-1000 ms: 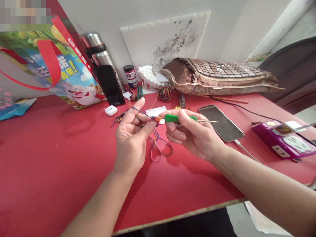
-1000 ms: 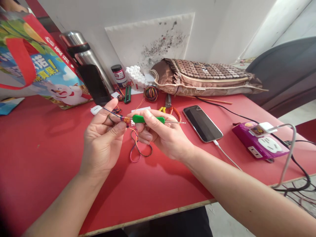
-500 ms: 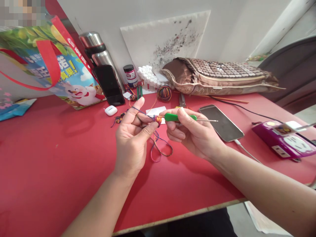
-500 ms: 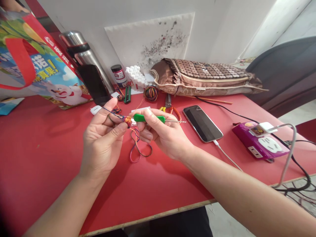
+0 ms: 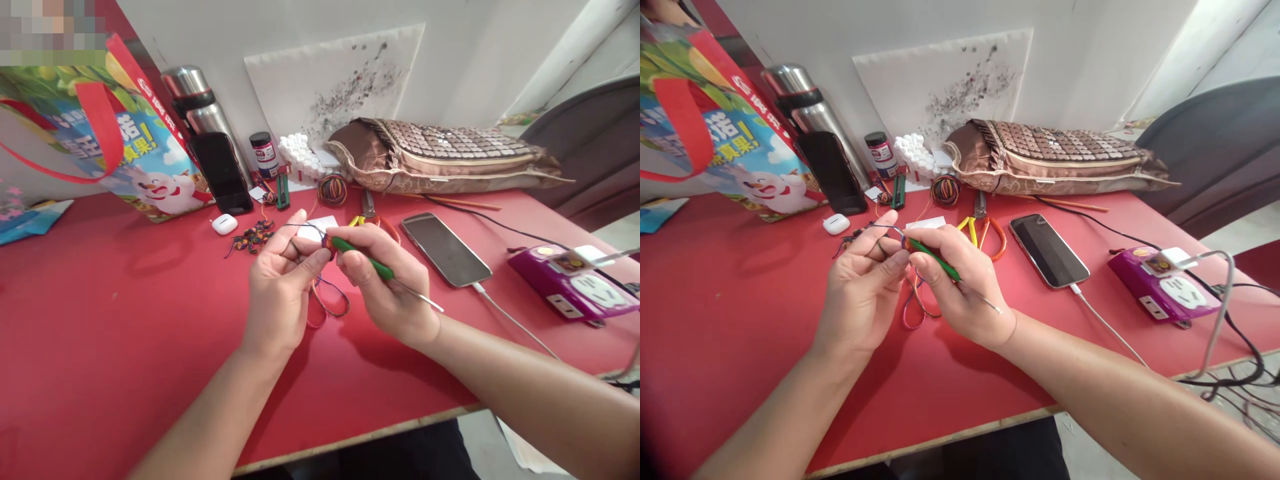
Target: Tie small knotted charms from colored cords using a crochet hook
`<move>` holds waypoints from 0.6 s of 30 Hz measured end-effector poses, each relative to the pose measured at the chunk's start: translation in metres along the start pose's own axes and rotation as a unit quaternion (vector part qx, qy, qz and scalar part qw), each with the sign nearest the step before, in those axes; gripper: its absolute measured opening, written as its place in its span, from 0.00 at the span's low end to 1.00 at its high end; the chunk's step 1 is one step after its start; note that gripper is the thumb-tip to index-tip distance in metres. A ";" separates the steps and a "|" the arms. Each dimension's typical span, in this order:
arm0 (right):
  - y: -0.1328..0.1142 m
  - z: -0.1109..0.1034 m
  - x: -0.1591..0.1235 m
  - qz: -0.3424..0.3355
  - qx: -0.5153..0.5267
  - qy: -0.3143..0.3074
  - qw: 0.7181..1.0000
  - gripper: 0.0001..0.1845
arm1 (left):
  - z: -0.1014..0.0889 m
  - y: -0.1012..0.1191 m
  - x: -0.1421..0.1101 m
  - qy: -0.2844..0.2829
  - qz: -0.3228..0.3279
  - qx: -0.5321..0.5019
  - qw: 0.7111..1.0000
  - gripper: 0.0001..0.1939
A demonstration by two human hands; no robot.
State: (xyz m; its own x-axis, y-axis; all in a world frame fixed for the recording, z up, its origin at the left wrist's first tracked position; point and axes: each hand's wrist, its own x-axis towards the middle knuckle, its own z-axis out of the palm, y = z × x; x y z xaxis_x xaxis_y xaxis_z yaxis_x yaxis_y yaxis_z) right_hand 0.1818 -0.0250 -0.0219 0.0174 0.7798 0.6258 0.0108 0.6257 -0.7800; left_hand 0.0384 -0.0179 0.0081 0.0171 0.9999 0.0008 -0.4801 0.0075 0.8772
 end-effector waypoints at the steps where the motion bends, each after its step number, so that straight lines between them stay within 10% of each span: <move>1: 0.001 0.000 0.002 0.019 0.050 -0.003 0.999 0.12 | -0.002 0.002 0.002 -0.013 -0.014 -0.019 1.000 0.21; 10: 0.003 -0.018 0.028 0.349 0.396 -0.131 0.839 0.20 | -0.018 0.013 0.009 -0.156 -0.080 0.044 0.984 0.23; 18: 0.008 -0.028 0.032 0.383 0.284 -0.113 0.871 0.28 | -0.021 0.014 0.004 -0.203 -0.084 0.127 0.967 0.28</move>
State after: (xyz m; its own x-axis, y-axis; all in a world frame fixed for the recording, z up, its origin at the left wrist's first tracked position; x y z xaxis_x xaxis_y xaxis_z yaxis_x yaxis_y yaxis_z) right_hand 0.2104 0.0043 -0.0087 -0.3971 0.9167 -0.0444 -0.4146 -0.2223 -0.8824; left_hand 0.0133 -0.0134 0.0103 0.4444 0.8958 -0.0079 -0.2111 0.1133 0.9709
